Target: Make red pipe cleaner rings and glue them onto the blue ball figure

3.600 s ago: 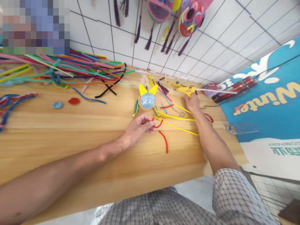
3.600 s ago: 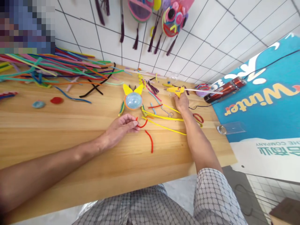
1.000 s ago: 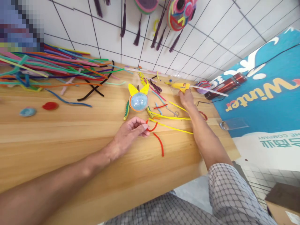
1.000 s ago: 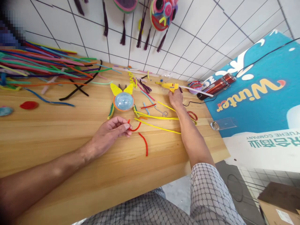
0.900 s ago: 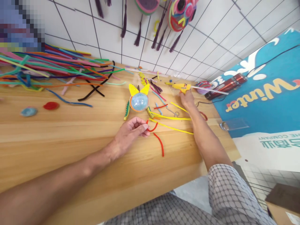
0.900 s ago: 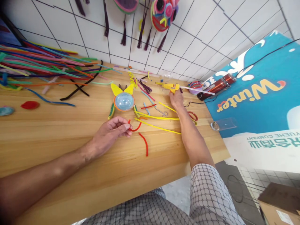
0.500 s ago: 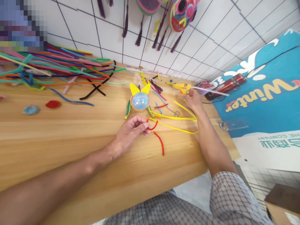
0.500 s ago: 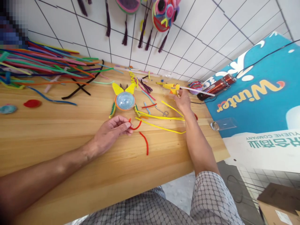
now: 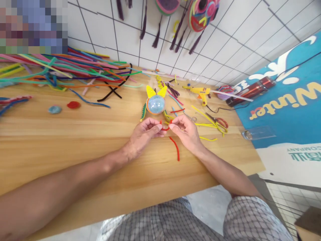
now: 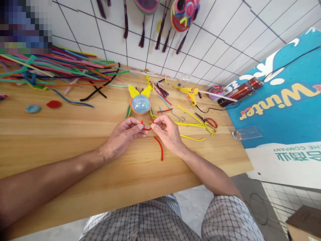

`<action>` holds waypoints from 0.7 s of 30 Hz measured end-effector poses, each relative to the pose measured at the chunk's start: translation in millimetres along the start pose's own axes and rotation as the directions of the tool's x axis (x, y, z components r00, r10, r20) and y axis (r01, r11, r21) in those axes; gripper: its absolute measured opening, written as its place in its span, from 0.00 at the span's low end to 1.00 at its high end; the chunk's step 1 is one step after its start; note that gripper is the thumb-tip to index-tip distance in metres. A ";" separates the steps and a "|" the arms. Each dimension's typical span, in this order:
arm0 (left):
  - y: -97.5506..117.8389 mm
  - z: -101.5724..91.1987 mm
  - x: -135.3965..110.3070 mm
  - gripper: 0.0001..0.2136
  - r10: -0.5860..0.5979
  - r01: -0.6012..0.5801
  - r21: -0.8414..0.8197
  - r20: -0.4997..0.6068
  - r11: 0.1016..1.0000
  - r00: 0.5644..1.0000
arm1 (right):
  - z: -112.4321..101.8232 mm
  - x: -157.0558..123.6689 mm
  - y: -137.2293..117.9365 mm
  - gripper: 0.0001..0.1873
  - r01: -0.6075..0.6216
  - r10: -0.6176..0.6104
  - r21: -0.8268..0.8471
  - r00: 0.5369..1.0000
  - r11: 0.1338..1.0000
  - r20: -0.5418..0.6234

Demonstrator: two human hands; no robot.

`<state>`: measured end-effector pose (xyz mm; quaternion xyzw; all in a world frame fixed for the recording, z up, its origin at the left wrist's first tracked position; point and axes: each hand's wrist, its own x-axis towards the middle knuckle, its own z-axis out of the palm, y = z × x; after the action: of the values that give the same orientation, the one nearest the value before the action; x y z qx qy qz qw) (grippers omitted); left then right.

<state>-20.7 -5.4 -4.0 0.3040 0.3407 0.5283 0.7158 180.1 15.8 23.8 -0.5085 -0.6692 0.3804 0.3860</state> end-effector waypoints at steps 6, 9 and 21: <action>-1.0 -0.4 0.4 0.18 0.012 -0.011 -0.029 0.009 1.000 1.000 | 7.1 5.7 -3.4 0.15 0.068 -0.068 0.003 0.996 0.998 -0.058; -0.1 0.2 0.3 0.17 0.020 -0.020 -0.032 0.007 0.999 1.000 | 8.5 3.6 -8.3 0.10 0.174 -0.182 -0.106 0.981 0.979 -0.064; -0.5 3.0 1.9 0.14 0.042 -0.040 0.063 -0.031 0.997 0.999 | 8.0 -0.3 -12.8 0.06 0.447 -0.461 -0.394 0.885 0.804 0.063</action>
<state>-17.5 -3.9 -3.0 0.3243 0.3623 0.5370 0.6894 168.1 12.0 32.0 -0.4079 -0.8271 0.1241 0.3663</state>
